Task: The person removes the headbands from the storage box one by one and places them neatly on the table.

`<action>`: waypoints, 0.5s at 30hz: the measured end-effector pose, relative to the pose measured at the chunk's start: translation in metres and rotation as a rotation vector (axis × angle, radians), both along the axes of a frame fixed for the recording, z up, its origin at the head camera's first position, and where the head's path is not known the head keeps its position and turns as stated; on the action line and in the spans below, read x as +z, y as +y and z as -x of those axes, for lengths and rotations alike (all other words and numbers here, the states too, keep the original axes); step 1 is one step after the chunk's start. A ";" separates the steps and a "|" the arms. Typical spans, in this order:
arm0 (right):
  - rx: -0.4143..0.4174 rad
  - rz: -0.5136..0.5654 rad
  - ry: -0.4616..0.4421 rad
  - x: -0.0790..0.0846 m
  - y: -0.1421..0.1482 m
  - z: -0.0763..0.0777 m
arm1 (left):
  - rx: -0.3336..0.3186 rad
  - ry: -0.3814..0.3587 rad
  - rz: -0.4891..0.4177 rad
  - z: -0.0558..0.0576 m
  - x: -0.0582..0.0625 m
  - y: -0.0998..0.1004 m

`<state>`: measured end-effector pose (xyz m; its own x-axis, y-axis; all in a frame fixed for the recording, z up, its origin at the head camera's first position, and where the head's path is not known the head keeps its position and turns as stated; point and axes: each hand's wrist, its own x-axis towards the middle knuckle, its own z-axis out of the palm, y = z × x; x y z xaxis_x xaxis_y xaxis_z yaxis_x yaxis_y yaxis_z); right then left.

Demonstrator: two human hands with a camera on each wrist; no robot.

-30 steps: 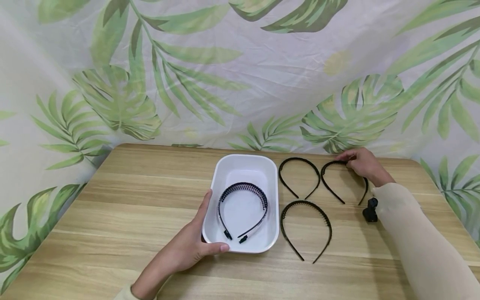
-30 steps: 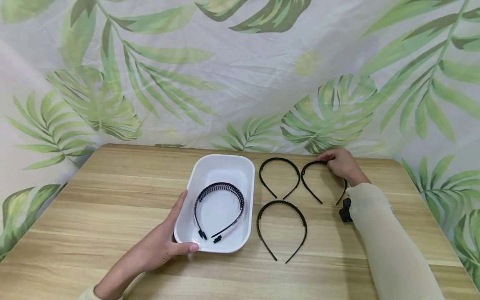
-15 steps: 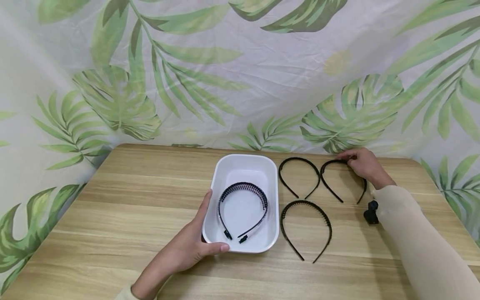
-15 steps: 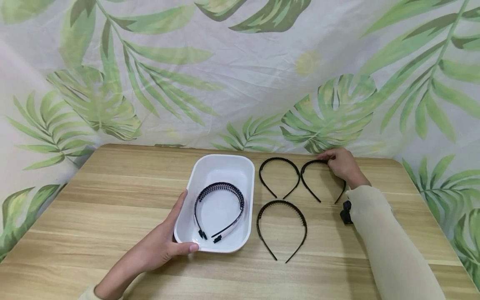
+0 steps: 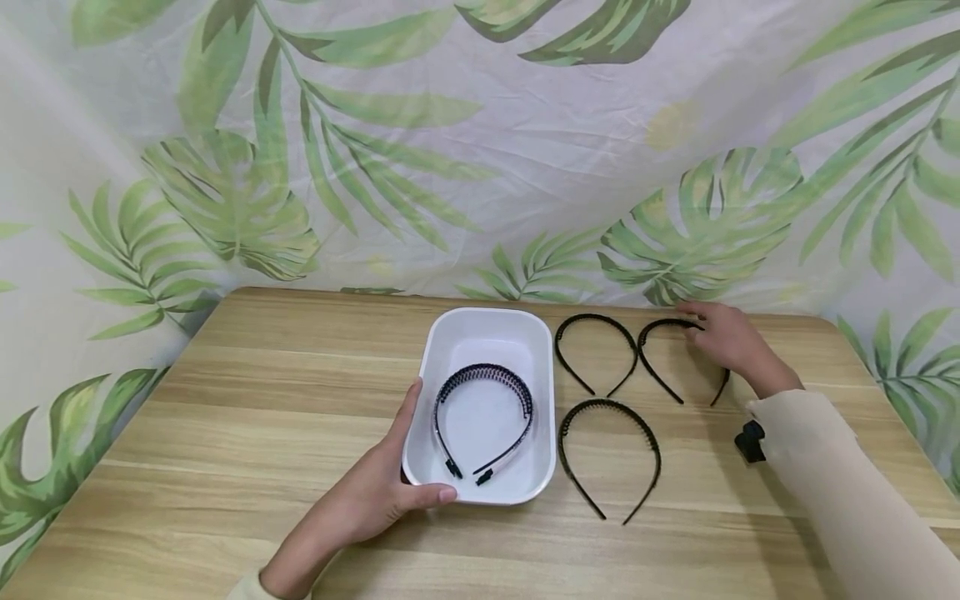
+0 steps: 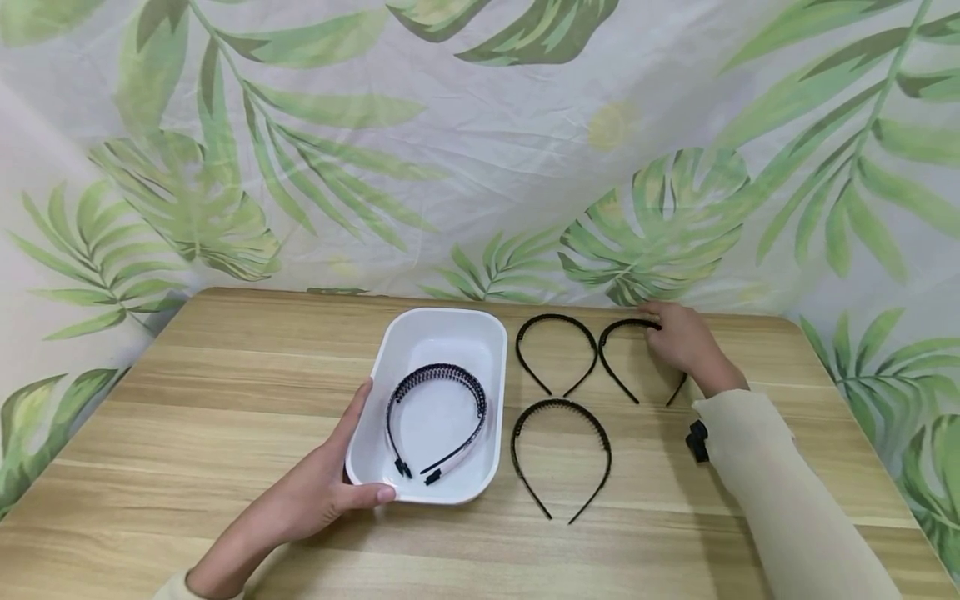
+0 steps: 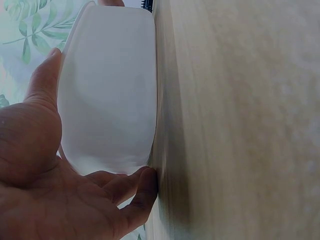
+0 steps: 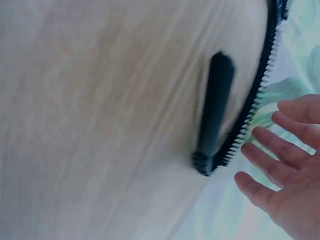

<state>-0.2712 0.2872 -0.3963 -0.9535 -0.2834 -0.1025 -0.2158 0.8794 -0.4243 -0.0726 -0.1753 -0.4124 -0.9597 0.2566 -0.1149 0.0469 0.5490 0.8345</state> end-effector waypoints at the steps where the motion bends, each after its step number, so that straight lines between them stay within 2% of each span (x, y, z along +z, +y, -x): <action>1: 0.006 -0.004 0.007 0.002 -0.002 -0.003 | -0.001 0.002 0.000 0.000 0.000 0.000; 8: 0.036 0.022 0.050 0.016 -0.019 -0.024 | -0.005 0.003 0.016 0.001 -0.001 -0.001; 15: 0.096 0.075 0.167 0.021 -0.039 -0.045 | -0.030 0.002 -0.003 0.002 0.001 -0.002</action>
<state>-0.2259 0.2477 -0.3755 -0.9236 -0.3750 0.0798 -0.3702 0.8184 -0.4395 -0.0744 -0.1773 -0.4117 -0.9519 0.2852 -0.1119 0.0651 0.5452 0.8358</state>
